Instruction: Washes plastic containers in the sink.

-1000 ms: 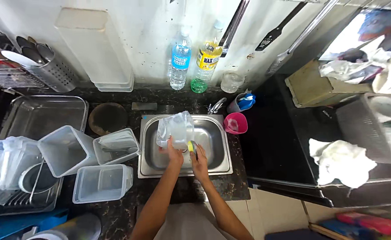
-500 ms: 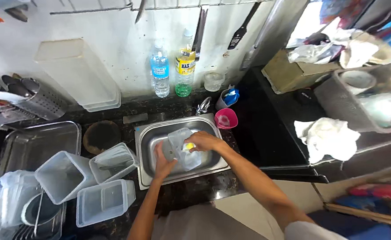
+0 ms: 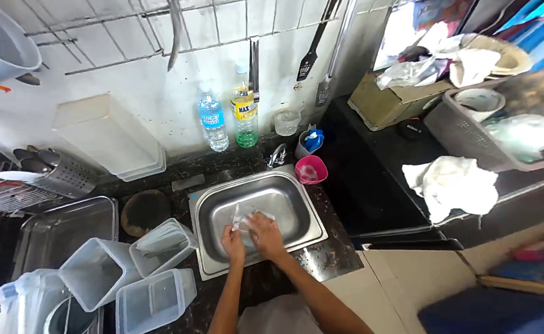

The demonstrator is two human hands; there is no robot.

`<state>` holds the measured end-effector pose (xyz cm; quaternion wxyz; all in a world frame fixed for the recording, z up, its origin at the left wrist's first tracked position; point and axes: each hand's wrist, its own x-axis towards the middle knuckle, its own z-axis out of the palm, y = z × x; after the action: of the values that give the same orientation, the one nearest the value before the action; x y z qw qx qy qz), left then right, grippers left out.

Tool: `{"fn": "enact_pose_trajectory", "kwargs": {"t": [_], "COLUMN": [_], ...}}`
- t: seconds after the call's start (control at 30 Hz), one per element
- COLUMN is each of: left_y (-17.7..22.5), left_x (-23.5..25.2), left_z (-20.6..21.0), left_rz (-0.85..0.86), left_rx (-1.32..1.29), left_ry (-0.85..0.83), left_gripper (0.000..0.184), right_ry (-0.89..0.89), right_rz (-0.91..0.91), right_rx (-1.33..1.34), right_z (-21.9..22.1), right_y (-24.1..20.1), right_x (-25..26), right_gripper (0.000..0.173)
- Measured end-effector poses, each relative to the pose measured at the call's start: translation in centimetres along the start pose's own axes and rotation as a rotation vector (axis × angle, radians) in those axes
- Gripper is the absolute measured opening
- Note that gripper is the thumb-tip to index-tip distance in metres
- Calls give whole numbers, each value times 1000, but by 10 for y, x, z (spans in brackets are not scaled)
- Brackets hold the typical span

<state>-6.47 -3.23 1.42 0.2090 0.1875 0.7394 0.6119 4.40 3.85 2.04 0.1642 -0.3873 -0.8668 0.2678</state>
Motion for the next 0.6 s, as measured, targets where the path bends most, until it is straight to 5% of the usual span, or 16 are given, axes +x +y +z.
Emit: {"fn": "enact_pose_trajectory", "kwargs": {"t": [0.2, 0.43, 0.6], "left_y": [1, 10, -25], "left_x": [-2, 8, -4], "left_z": [-12, -19, -21], "left_rz": [-163, -405, 85], "left_rx": [-136, -406, 114], "left_ry": [69, 318, 134], "left_gripper": [20, 15, 28], "right_ry": [118, 0, -35], "right_rz": [309, 253, 720], "right_rx": [914, 746, 877], "right_z": [-10, 19, 29], "right_y": [56, 65, 19], "right_x": [23, 38, 6], "right_gripper": [54, 51, 49]}}
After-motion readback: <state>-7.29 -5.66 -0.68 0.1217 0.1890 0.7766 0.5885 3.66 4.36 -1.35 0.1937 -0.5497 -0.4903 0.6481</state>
